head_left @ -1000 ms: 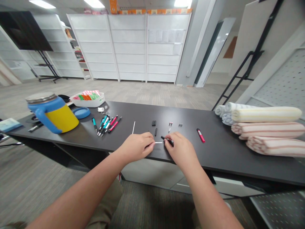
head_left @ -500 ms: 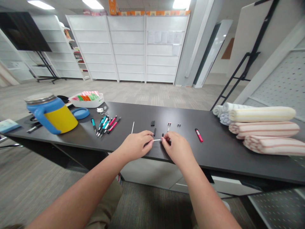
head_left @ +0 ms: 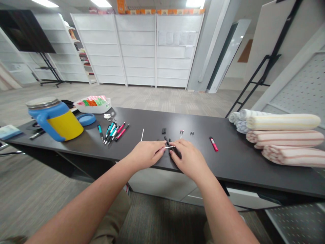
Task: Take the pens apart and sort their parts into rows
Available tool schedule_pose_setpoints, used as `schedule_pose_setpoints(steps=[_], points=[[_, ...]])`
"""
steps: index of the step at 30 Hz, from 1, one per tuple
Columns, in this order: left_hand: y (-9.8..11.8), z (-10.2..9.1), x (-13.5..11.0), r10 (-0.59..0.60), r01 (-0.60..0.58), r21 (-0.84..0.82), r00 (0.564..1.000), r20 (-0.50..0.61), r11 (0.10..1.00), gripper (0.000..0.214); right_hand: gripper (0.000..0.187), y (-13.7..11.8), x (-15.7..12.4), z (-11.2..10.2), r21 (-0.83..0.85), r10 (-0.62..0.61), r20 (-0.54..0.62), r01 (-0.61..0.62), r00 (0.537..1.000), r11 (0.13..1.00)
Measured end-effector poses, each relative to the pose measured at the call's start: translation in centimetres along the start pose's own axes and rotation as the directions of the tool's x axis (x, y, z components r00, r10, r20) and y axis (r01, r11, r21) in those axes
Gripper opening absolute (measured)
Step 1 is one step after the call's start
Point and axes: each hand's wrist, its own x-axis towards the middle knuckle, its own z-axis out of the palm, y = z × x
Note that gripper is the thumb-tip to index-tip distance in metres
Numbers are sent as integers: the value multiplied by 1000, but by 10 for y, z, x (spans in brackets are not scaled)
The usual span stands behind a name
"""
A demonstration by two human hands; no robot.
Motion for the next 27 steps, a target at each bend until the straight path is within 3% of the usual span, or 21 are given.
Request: schedule_pose_setpoints(steps=[27], points=[[-1, 0, 4, -49, 49, -12, 999, -11, 999, 35, 37, 1, 2, 0, 22, -91, 48, 90, 995, 996]])
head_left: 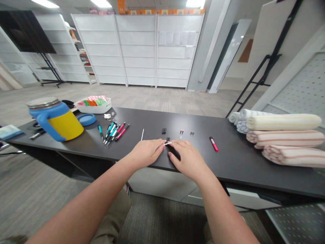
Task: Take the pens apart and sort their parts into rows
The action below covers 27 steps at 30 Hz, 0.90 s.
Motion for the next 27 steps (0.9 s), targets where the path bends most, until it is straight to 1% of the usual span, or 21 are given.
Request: schedule_pose_setpoints(steps=[6, 8, 10, 12, 14, 16, 18, 20, 23, 27], points=[[2, -3, 0, -14, 13, -54, 1000, -7, 998, 35, 38, 0, 0, -1, 23, 7, -10, -6, 1000, 1000], [2, -5, 0, -32, 29, -100, 999, -37, 995, 35, 37, 1, -1, 0, 40, 12, -28, -11, 1000, 999], [0, -8, 1, -71, 55, -159, 993, -96, 986, 35, 35, 1, -1, 0, 60, 15, -49, -12, 999, 998], [-2, -11, 1, -137, 100, -202, 975, -177, 974, 36, 33, 0, -2, 0, 71, 4, -58, 0, 998, 997], [-5, -13, 2, -215, 160, -224, 944, -250, 961, 36, 33, -3, -3, -2, 63, -22, -53, 25, 998, 998], [-9, -14, 2, -288, 221, -243, 912, -291, 944, 36, 33, -9, -4, -4, 43, -53, -43, 55, 998, 998], [-11, -14, 3, -343, 266, -269, 890, -300, 926, 38, 31, -15, -4, -6, 23, -82, -28, 83, 996, 996], [-14, -12, 3, -376, 295, -288, 881, -287, 911, 38, 29, -20, -5, -7, 7, -108, -7, 108, 994, 994], [-16, -10, 4, -383, 309, -287, 887, -257, 907, 37, 27, -25, -4, -6, -17, -129, 18, 129, 992, 992], [-16, -7, 5, -356, 301, -242, 906, -230, 922, 34, 29, -25, -3, -4, -43, -115, 11, 115, 993, 992]])
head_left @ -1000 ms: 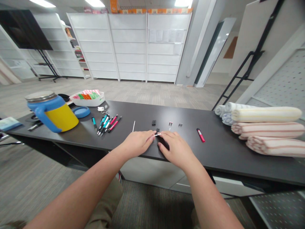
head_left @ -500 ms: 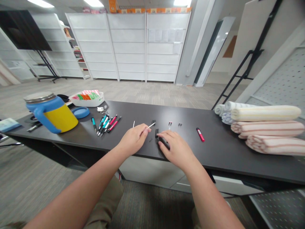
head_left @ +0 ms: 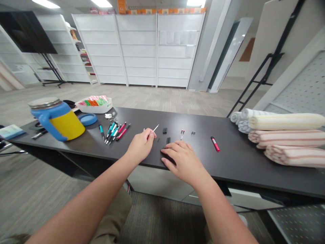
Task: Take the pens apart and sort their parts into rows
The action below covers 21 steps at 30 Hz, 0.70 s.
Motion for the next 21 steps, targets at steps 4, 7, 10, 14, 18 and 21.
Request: schedule_pose_setpoints(steps=[4, 7, 10, 14, 18, 21], points=[[4, 1, -3, 25, -28, 91, 999, 31, 996, 30, 33, -4, 5, 3, -13, 0, -5, 0, 1000, 1000], [9, 1, -6, 26, -35, 184, 998, 49, 982, 28, 34, -11, 11, 7, -18, -15, 7, 15, 1000, 1000], [13, 0, -8, 19, -37, 260, 997, 73, 965, 26, 32, -18, 18, 12, -33, -1, 9, 1, 1000, 999], [14, 0, -7, 6, -27, 287, 997, 74, 958, 27, 32, -24, 26, 18, -58, 43, -7, -43, 999, 997], [14, 0, -7, -24, 2, 279, 997, 76, 960, 28, 32, -27, 29, 21, -80, 88, -11, -88, 996, 993], [15, -2, -8, -63, 39, 277, 995, 78, 960, 27, 31, -28, 30, 20, -94, 126, -17, -127, 992, 987]])
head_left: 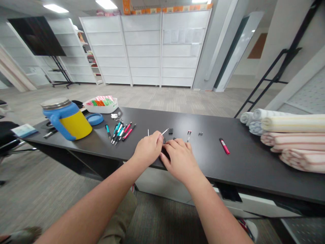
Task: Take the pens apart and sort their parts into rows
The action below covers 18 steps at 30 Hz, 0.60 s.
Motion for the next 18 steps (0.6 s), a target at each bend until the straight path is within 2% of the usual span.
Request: schedule_pose_setpoints(steps=[6, 11, 18], points=[[1, -1, -3, -32, 32, -52, 999, -15, 998, 28, 35, 4, 1, 4, -39, 90, -58, -93, 994, 995], [-1, 0, -3, -16, 12, -96, 999, -42, 995, 28, 47, 7, 1, 12, -74, 87, -15, -88, 996, 993], [-1, 0, -2, 11, -13, -98, 1000, -19, 995, 28, 47, 7, 2, 15, -66, 148, 11, -147, 989, 987]])
